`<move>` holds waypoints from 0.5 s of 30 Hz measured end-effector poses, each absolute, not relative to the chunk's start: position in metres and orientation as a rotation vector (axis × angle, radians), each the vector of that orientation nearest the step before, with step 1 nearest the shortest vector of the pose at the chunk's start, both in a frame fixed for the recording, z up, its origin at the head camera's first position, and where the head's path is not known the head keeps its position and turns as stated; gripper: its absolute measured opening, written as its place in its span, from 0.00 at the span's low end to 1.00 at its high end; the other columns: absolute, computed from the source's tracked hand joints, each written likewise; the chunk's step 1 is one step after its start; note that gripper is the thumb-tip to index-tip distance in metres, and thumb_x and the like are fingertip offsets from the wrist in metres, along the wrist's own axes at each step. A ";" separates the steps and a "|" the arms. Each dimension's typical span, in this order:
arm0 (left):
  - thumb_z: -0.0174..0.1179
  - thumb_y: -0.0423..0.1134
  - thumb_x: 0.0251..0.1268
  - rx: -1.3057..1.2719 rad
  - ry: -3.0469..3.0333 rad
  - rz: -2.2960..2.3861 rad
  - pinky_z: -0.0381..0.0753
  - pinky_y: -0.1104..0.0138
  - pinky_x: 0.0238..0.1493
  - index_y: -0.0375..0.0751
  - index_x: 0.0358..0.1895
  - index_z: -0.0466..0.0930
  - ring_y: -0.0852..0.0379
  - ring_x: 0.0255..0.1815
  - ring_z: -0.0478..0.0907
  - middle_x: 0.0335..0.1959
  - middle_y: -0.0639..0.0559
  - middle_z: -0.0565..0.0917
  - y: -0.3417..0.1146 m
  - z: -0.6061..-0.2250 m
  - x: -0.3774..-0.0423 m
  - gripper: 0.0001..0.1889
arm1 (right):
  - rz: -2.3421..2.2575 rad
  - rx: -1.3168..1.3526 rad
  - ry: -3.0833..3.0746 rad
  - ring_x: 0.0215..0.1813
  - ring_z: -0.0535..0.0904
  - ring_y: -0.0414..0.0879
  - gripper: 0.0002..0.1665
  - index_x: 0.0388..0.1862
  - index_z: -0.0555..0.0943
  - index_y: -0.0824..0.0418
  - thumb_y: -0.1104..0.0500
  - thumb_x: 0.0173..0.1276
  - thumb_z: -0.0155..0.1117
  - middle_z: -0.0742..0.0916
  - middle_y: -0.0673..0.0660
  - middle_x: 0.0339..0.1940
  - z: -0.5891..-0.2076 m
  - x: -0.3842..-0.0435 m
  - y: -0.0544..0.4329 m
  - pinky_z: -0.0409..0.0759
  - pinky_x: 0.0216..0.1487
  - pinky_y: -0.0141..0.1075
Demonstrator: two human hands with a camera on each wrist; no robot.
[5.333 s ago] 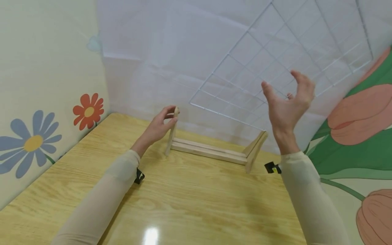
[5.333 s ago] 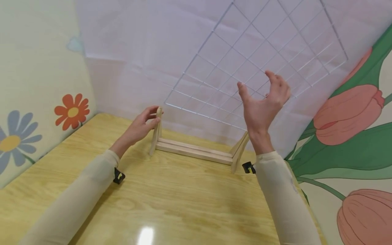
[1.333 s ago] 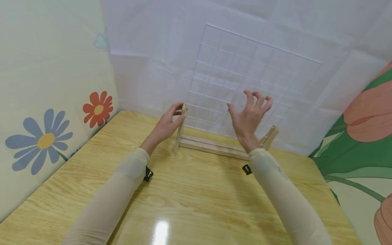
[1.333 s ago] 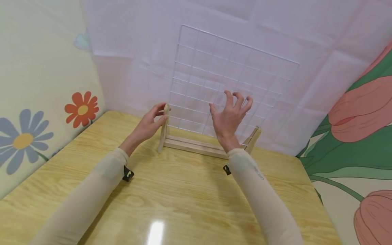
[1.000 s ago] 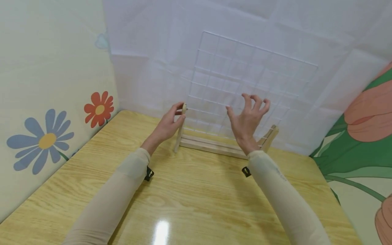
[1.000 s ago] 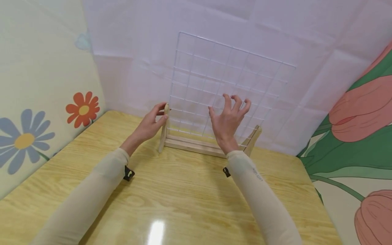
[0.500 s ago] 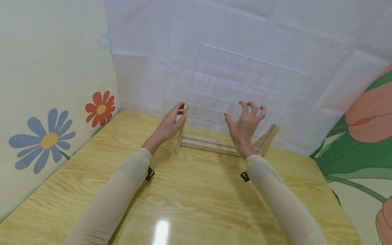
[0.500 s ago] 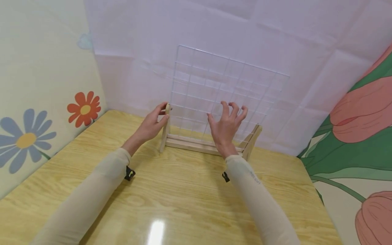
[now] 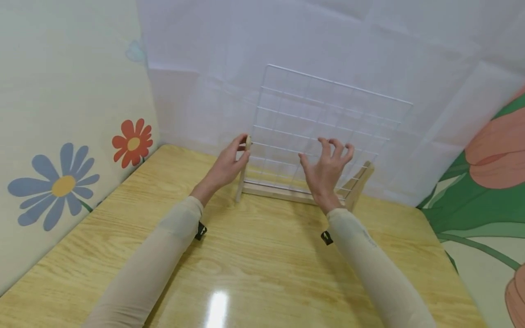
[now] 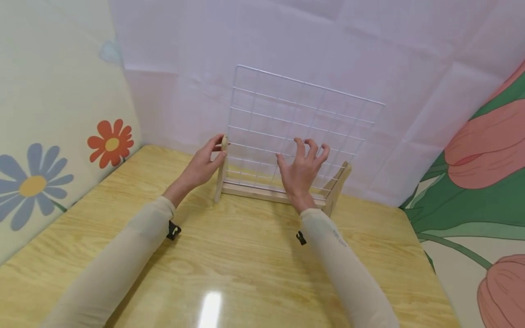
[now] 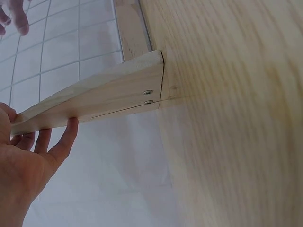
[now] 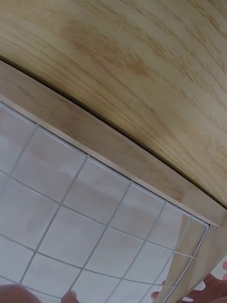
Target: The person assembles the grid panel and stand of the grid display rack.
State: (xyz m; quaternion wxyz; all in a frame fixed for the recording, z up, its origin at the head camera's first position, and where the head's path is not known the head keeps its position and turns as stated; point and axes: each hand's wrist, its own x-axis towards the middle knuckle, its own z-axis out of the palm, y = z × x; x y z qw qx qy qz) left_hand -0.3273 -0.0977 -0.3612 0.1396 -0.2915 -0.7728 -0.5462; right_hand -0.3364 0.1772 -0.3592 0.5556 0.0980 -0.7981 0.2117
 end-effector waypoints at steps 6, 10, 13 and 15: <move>0.47 0.27 0.79 -0.844 -2.237 -1.589 0.73 0.45 0.64 0.23 0.75 0.53 0.30 0.69 0.66 0.72 0.26 0.64 -0.099 -0.357 -0.320 0.27 | 0.483 0.279 -1.884 0.70 0.58 0.71 0.38 0.58 0.81 0.63 0.47 0.53 0.84 0.77 0.65 0.57 -0.363 -0.336 0.179 0.59 0.73 0.57; 0.48 0.31 0.81 -0.812 -2.260 -1.583 0.72 0.46 0.65 0.29 0.78 0.51 0.34 0.70 0.65 0.74 0.32 0.63 -0.109 -0.375 -0.340 0.29 | 0.440 0.329 -1.916 0.72 0.56 0.72 0.40 0.64 0.78 0.62 0.44 0.59 0.81 0.75 0.64 0.60 -0.370 -0.339 0.177 0.60 0.72 0.60; 0.49 0.34 0.81 -0.773 -2.288 -1.541 0.73 0.46 0.65 0.31 0.78 0.52 0.36 0.70 0.66 0.73 0.34 0.64 -0.115 -0.381 -0.344 0.29 | 0.378 0.375 -1.956 0.73 0.54 0.73 0.41 0.68 0.75 0.62 0.49 0.60 0.81 0.73 0.65 0.63 -0.375 -0.340 0.175 0.65 0.68 0.60; 0.49 0.35 0.81 -0.750 -2.321 -1.470 0.71 0.46 0.66 0.32 0.79 0.52 0.37 0.70 0.66 0.73 0.34 0.64 -0.120 -0.381 -0.343 0.30 | 0.346 0.436 -1.982 0.74 0.52 0.73 0.43 0.71 0.73 0.63 0.54 0.59 0.80 0.72 0.65 0.67 -0.378 -0.340 0.177 0.69 0.65 0.59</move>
